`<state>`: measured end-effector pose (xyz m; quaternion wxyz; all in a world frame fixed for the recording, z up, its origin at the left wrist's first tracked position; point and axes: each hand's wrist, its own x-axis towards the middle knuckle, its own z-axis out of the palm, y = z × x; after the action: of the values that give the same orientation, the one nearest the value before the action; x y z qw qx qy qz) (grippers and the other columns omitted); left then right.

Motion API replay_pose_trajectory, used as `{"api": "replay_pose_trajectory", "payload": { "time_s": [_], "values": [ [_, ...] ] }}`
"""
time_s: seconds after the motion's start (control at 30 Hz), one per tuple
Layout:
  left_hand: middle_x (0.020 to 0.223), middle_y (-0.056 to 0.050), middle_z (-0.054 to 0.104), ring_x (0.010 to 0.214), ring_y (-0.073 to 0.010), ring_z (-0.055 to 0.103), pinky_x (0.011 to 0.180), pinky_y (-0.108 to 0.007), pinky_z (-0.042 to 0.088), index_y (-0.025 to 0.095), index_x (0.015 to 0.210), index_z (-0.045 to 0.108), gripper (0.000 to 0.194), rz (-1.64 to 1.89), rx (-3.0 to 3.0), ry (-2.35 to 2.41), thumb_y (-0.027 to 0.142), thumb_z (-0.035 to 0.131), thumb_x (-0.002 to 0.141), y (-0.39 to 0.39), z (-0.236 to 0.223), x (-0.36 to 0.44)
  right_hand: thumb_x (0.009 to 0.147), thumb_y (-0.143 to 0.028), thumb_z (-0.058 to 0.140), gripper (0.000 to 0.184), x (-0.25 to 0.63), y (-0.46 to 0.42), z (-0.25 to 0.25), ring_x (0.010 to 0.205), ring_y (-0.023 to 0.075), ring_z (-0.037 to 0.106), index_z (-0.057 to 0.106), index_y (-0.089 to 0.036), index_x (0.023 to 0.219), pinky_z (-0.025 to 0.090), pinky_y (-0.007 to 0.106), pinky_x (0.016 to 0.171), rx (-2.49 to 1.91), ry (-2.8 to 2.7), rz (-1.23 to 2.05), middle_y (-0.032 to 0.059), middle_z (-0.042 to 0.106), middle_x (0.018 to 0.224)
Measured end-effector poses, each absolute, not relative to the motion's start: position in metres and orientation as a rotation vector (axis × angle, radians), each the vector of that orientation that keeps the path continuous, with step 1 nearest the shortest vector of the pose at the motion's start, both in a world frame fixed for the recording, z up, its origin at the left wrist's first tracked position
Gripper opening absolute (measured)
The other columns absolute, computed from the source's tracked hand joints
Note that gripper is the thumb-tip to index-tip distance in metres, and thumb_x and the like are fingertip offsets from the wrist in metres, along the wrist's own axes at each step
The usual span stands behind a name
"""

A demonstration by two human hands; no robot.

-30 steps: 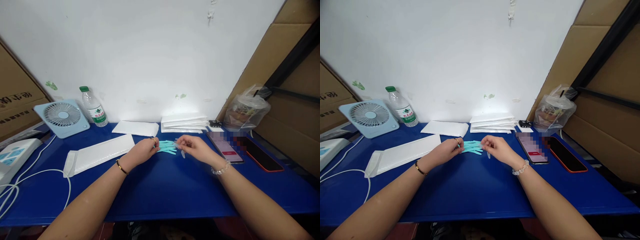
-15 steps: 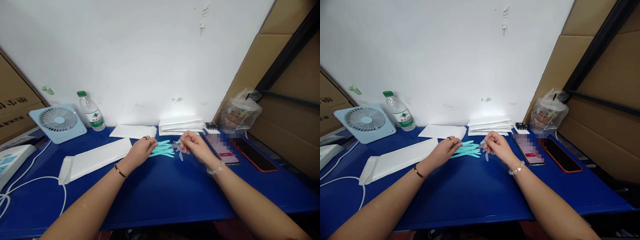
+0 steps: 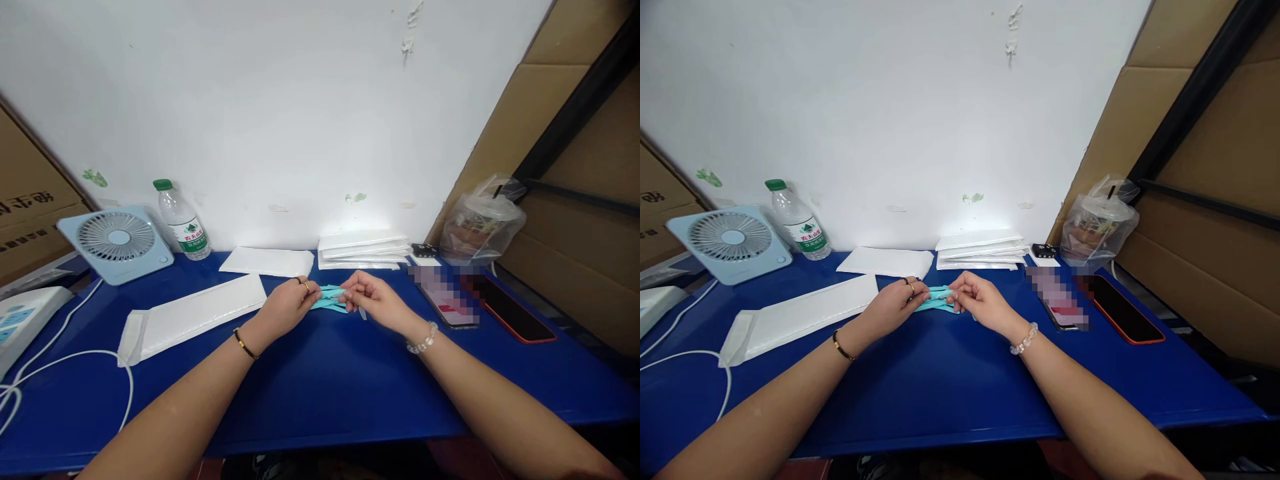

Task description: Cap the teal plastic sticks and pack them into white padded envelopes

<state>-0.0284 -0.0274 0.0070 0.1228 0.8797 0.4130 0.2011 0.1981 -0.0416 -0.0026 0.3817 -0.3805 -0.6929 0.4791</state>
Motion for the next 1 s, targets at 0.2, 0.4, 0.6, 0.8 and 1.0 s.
{"api": "replay_pose_trajectory", "payload": {
  "time_s": [0.2, 0.4, 0.6, 0.8, 1.0],
  "values": [
    [0.078, -0.002, 0.063, 0.071, -0.015, 0.056, 0.063, -0.025, 0.04, 0.021, 0.081, 0.065, 0.025, 0.398, 2.503, 1.103, 0.035, 0.047, 0.089, -0.041, 0.005, -0.02, 0.087, -0.04, 0.051, 0.021, 0.215, -0.04, 0.007, 0.061, 0.012, 0.057, 0.055, -0.019, 0.089, 0.043, 0.023, 0.055, -1.176, -2.066, 0.916, 0.0011, 0.062, 0.073],
    [0.079, -0.001, 0.064, 0.071, -0.0162, 0.057, 0.057, -0.025, 0.037, 0.022, 0.086, 0.065, 0.017, 0.272, 2.568, 1.152, 0.036, 0.056, 0.083, -0.044, 0.003, -0.017, 0.078, -0.04, 0.06, 0.022, 0.231, -0.04, 0.013, 0.06, 0.0148, 0.055, 0.059, -0.019, 0.077, 0.036, 0.024, 0.053, -1.521, -2.316, 0.461, 0.0017, 0.062, 0.068],
    [0.089, -0.006, 0.064, 0.085, -0.0226, 0.058, 0.066, -0.03, 0.039, 0.02, 0.093, 0.061, 0.018, 0.305, 2.761, 1.466, 0.033, 0.06, 0.081, -0.031, -0.002, -0.028, 0.076, -0.021, 0.056, 0.007, 0.212, -0.043, -0.001, 0.07, 0.0202, 0.06, 0.06, -0.018, 0.081, 0.037, 0.027, 0.058, -1.69, -2.471, 0.241, 0.0072, 0.065, 0.078],
    [0.081, -0.004, 0.066, 0.074, -0.0179, 0.059, 0.061, -0.028, 0.036, 0.019, 0.077, 0.06, 0.016, 0.225, 2.699, 1.453, 0.03, 0.051, 0.085, -0.024, -0.009, -0.031, 0.074, -0.01, 0.05, 0.014, 0.207, -0.043, -0.008, 0.073, 0.02, 0.06, 0.06, -0.015, 0.083, 0.038, 0.027, 0.06, -1.797, -2.508, 0.043, 0.0099, 0.064, 0.088],
    [0.078, -0.005, 0.064, 0.069, -0.0177, 0.059, 0.061, -0.028, 0.037, 0.018, 0.078, 0.056, 0.022, 0.29, 2.665, 1.49, 0.026, 0.039, 0.089, -0.026, -0.001, -0.03, 0.075, -0.011, 0.05, 0.011, 0.211, -0.042, 0.0, 0.073, 0.0171, 0.057, 0.059, -0.016, 0.077, 0.04, 0.025, 0.063, -1.622, -2.395, 0.159, 0.0067, 0.062, 0.08]
  ]
}}
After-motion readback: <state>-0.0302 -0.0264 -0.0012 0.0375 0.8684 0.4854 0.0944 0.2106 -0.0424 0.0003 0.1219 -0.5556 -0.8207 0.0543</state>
